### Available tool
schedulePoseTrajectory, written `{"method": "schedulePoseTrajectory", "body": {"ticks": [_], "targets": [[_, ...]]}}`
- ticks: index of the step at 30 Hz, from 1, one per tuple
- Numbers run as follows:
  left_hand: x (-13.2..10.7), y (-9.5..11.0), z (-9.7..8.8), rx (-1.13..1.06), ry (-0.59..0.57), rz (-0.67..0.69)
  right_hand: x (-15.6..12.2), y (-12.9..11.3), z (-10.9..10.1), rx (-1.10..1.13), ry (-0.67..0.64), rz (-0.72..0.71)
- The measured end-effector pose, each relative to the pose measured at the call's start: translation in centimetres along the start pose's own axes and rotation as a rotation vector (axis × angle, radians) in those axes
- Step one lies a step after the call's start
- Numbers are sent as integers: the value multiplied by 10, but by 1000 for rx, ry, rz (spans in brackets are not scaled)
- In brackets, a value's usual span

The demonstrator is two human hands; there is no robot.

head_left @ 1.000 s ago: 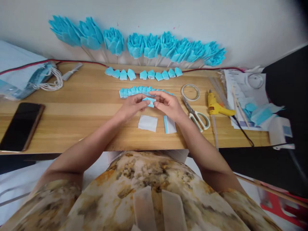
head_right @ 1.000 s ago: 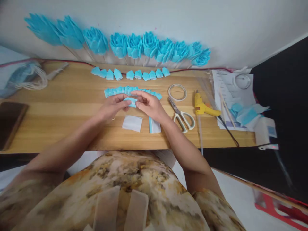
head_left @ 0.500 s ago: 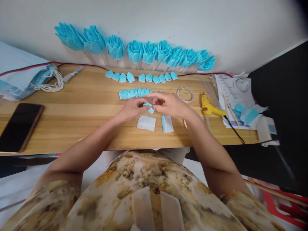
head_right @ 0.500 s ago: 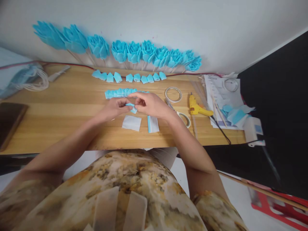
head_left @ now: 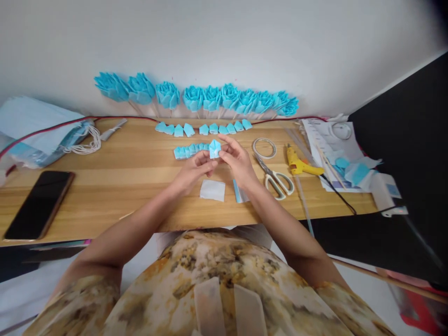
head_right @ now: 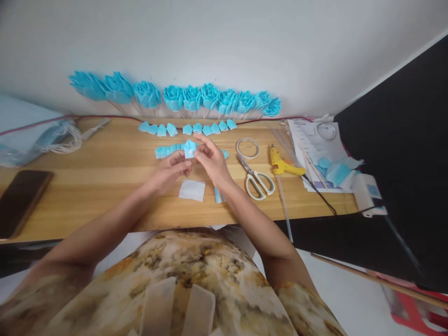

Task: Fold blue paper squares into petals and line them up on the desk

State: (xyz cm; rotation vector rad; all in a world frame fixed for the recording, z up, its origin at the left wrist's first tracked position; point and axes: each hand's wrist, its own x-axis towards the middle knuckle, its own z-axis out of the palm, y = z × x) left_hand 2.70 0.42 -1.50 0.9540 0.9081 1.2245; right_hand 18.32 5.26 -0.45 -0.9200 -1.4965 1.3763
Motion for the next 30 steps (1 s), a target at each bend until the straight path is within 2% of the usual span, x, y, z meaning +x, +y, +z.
{"method": "schedulePoseTrajectory", "body": {"ticks": [5, 11, 19, 24, 30], "targets": [[1, -2, 1, -10, 73, 1, -5, 9, 11, 67, 12, 35], [2, -2, -4, 41, 125, -22, -8, 8, 7, 116, -13, 38], [-1, 7, 2, 270, 119, -50, -6, 10, -2, 22, -40, 30], [-2, 9, 4, 285, 121, -37, -5, 12, -4, -22, -20, 31], [-2, 7, 3, 289, 125, -20, -5, 15, -2, 57, -19, 44]]}}
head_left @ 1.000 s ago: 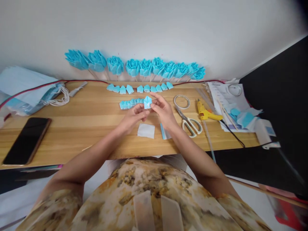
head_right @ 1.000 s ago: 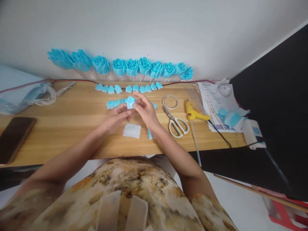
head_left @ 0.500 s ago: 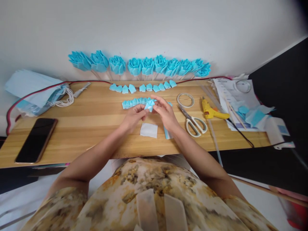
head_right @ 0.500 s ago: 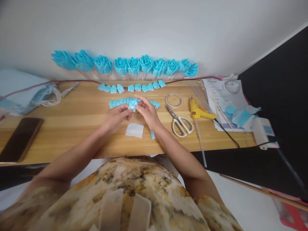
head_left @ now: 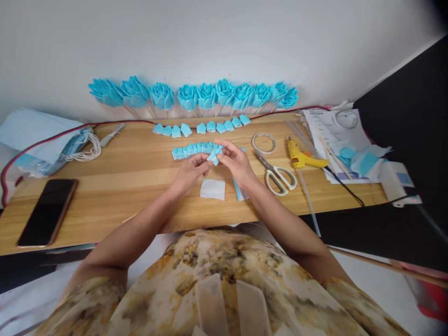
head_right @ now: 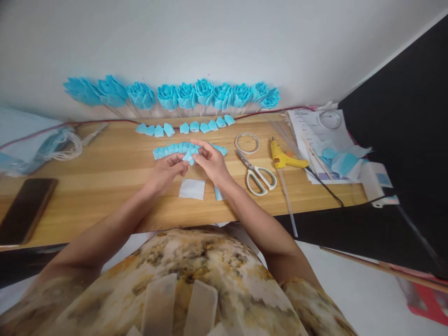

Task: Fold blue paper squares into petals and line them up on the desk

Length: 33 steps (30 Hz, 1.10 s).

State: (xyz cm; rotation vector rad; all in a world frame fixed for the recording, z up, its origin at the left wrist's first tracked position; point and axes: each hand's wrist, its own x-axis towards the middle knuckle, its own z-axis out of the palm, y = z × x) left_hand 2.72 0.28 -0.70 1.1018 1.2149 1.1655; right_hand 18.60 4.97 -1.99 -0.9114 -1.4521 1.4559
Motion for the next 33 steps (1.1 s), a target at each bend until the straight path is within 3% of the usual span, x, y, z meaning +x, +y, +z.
{"method": "schedulePoseTrajectory", "body": {"ticks": [4, 9, 12, 20, 28, 33], "targets": [[1, -4, -4, 11, 33, 6, 7, -15, -20, -14, 105, -28], [4, -8, -6, -11, 112, -4, 4, -63, -76, -180, 430, -213], [4, -8, -5, -49, 129, 4, -6, -70, -103, -271, 495, -247], [5, -8, -6, -67, 160, 5, -37, -34, -134, -657, 479, -192], [4, -7, -5, -97, 154, 4, -49, -24, -139, -994, 383, -125], [3, -4, -4, -72, 147, -6, -46, -17, -136, -1062, 338, -62]]}}
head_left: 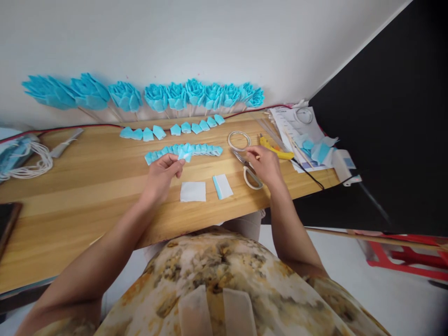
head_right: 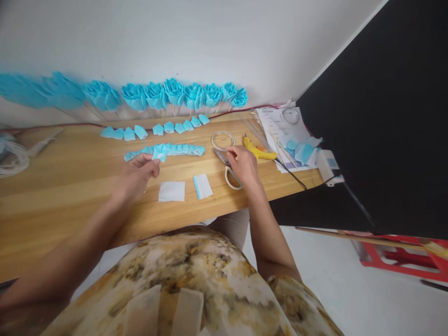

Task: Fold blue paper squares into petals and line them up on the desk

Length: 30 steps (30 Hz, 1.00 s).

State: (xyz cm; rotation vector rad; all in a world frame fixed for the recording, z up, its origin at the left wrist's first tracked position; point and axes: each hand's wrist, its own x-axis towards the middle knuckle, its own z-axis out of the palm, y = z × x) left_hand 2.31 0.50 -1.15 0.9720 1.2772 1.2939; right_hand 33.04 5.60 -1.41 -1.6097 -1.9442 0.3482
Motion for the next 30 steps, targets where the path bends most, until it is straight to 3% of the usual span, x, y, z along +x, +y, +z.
{"method": "schedulePoseTrajectory", "body": {"ticks": [10, 19, 30], "targets": [[-1, 0, 1, 30, -6, -3, 16, 0, 18, 29, -80, -14], [-1, 0, 0, 28, -3, -18, 15, -4, 20, 45, -120, 36], [1, -3, 0, -14, -1, -4, 4, 5, 13, -39, -58, -89]]}}
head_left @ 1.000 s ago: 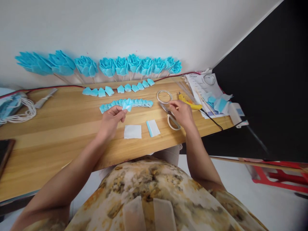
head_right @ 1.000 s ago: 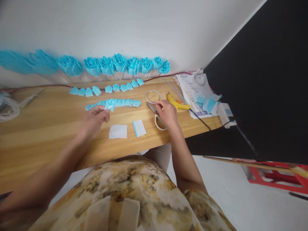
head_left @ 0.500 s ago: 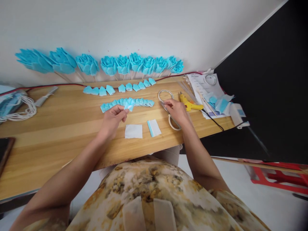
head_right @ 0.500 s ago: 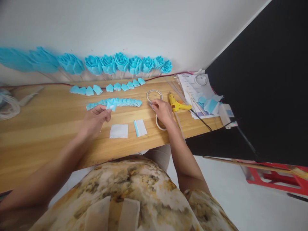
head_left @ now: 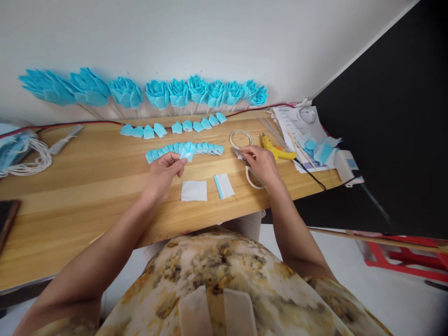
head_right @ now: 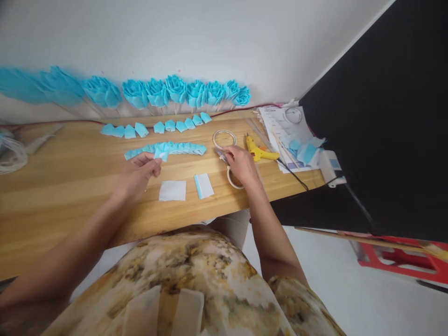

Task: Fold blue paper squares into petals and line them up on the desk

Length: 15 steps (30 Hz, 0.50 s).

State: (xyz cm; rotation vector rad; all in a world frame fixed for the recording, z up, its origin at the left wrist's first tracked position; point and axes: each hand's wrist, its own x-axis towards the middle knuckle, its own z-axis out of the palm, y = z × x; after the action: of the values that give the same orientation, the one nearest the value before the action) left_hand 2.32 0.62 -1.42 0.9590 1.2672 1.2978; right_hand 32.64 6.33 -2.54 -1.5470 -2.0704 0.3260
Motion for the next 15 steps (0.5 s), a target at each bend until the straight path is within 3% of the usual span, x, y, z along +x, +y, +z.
{"method": "schedulePoseTrajectory", "body": {"ticks": [15], "targets": [[-1, 2, 0, 10, -13, 13, -16, 11, 2, -114, 10, -50]]}}
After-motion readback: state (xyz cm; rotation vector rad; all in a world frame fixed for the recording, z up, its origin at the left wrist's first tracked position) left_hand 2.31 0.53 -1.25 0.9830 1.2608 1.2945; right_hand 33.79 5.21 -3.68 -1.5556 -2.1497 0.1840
